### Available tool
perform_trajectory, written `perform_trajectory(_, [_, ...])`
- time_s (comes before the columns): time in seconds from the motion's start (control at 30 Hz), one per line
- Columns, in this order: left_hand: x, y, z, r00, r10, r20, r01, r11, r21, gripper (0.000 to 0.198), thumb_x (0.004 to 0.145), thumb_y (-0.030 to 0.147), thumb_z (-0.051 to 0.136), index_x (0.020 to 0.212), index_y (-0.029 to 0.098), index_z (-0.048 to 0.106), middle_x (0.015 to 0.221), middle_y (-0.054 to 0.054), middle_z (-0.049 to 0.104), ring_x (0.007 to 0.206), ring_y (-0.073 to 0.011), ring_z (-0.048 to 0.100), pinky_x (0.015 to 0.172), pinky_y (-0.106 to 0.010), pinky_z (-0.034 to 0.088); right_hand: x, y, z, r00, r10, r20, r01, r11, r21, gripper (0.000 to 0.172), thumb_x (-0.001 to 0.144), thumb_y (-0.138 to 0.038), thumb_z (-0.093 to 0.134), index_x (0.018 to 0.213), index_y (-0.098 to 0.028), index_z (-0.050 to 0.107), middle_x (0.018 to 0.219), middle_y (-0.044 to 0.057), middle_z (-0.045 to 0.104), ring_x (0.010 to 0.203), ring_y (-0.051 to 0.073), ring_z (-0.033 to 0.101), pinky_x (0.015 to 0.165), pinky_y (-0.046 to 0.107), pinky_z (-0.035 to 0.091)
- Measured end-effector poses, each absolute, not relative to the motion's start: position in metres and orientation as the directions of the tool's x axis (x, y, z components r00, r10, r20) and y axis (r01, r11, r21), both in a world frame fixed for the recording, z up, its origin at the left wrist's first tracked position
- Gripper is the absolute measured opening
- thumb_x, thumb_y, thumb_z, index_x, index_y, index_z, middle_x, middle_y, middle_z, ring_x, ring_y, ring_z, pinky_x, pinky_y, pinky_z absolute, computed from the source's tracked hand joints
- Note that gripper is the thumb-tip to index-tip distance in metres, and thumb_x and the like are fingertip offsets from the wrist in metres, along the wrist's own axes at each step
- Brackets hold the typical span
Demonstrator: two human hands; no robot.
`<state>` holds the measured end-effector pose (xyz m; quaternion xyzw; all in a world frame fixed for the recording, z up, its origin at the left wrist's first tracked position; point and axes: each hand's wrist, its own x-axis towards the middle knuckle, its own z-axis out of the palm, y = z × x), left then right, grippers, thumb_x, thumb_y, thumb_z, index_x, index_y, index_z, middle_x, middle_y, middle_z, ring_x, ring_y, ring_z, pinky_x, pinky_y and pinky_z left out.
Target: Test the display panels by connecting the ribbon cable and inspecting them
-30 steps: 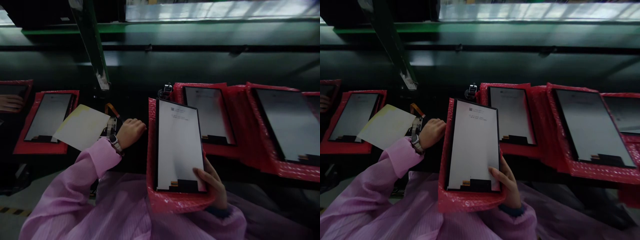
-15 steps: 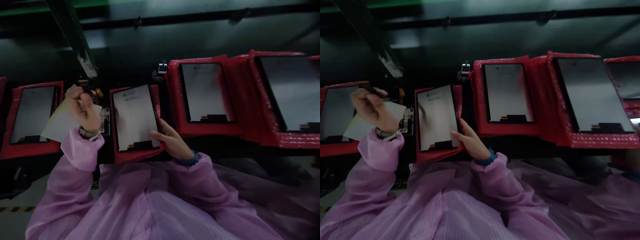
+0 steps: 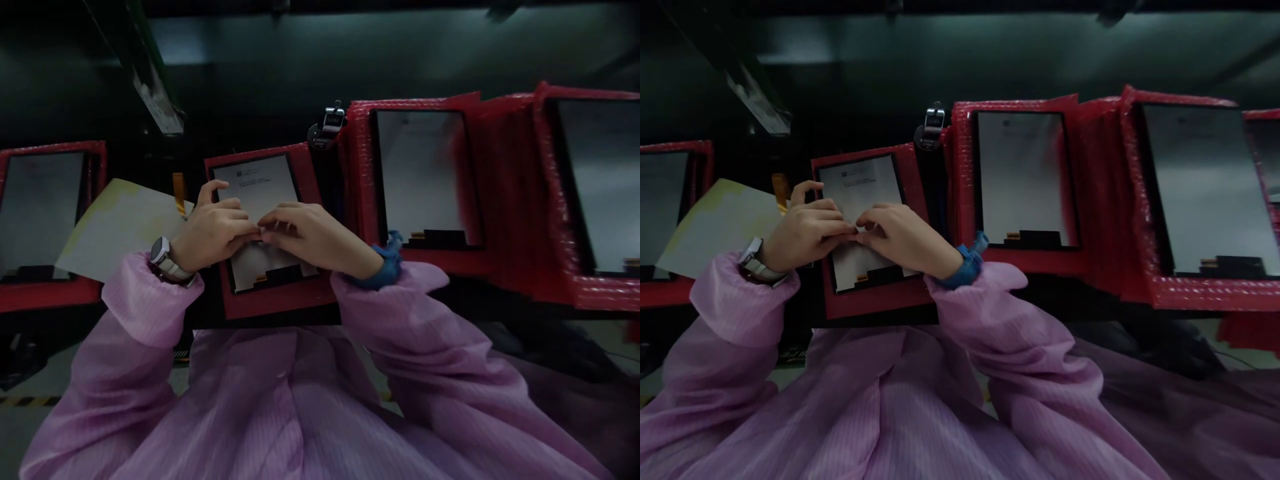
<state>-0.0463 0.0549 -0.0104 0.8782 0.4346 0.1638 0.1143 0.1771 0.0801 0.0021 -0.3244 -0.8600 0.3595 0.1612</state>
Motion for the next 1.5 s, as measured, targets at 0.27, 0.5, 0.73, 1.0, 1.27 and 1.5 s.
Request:
perform_trajectory(0.27, [-0.038,0.051,-0.004,0.57,0.784,0.246,0.748,-0.619,0.24,0.037,0.102,0.046,0.043,0.092,0.024,0.071,0.077,0.0,0.069,0.088,-0.0192,0.064,0.116,-0.062,0.027,0.175,0.094,-0.019,-0.773,0.613,-0.166,0.33,0.164,-0.93,0.01,0.086,-0.024,0.066,0.088,-0.017,0.073,0.077,-0.001,0.071,0.066,0.009,0.061,0.063,0.022,0.045])
perform_trajectory(0.5, [-0.042,0.051,0.001,0.432,0.816,0.384,0.794,-0.546,0.267,0.031,0.101,0.045,0.047,0.106,0.021,0.067,0.1,-0.004,0.069,0.105,-0.0221,0.061,0.117,-0.065,0.024,0.172,0.089,-0.017,-0.759,0.569,-0.316,0.288,-0.142,-0.947,0.007,0.084,-0.02,0.065,0.088,-0.015,0.067,0.07,-0.003,0.063,0.058,0.006,0.057,0.057,0.019,0.049])
perform_trajectory(0.73, [-0.037,0.052,-0.003,0.474,0.832,0.289,0.767,-0.551,0.328,0.026,0.097,0.038,0.049,0.089,0.023,0.069,0.096,-0.001,0.068,0.112,-0.0268,0.064,0.117,-0.07,0.024,0.17,0.082,-0.021,-0.793,0.497,-0.352,0.275,-0.224,-0.935,0.006,0.083,-0.018,0.061,0.083,-0.016,0.055,0.066,-0.005,0.055,0.051,0.006,0.053,0.048,0.018,0.044])
perform_trajectory(1.0, [-0.042,0.053,-0.008,0.645,0.681,0.347,0.682,-0.718,0.142,0.019,0.092,0.024,0.049,0.083,0.021,0.066,0.096,-0.003,0.071,0.112,-0.0275,0.064,0.117,-0.074,0.023,0.168,0.077,-0.023,-0.71,0.696,-0.103,0.179,0.037,-0.983,0.009,0.074,-0.01,0.061,0.081,-0.015,0.058,0.066,-0.006,0.051,0.058,0.005,0.045,0.054,0.02,0.037])
perform_trajectory(1.27, [-0.046,0.054,-0.008,0.611,0.711,0.348,0.671,-0.698,0.25,0.019,0.098,0.03,0.052,0.085,0.023,0.064,0.094,0.003,0.07,0.11,-0.021,0.063,0.121,-0.072,0.016,0.174,0.084,-0.018,-0.707,0.704,-0.064,0.15,0.061,-0.987,0.024,0.091,-0.037,0.065,0.08,-0.016,0.059,0.069,-0.003,0.052,0.062,0.007,0.042,0.055,0.022,0.032])
perform_trajectory(1.5, [-0.051,0.055,-0.009,0.593,0.753,0.285,0.697,-0.657,0.287,0.026,0.102,0.04,0.045,0.091,0.025,0.062,0.102,0.004,0.07,0.12,-0.02,0.059,0.125,-0.068,0.006,0.174,0.09,-0.018,-0.849,0.465,-0.25,0.072,-0.366,-0.928,0.028,0.082,-0.033,0.077,0.087,-0.015,0.056,0.075,-0.003,0.059,0.067,0.005,0.054,0.06,0.018,0.045])
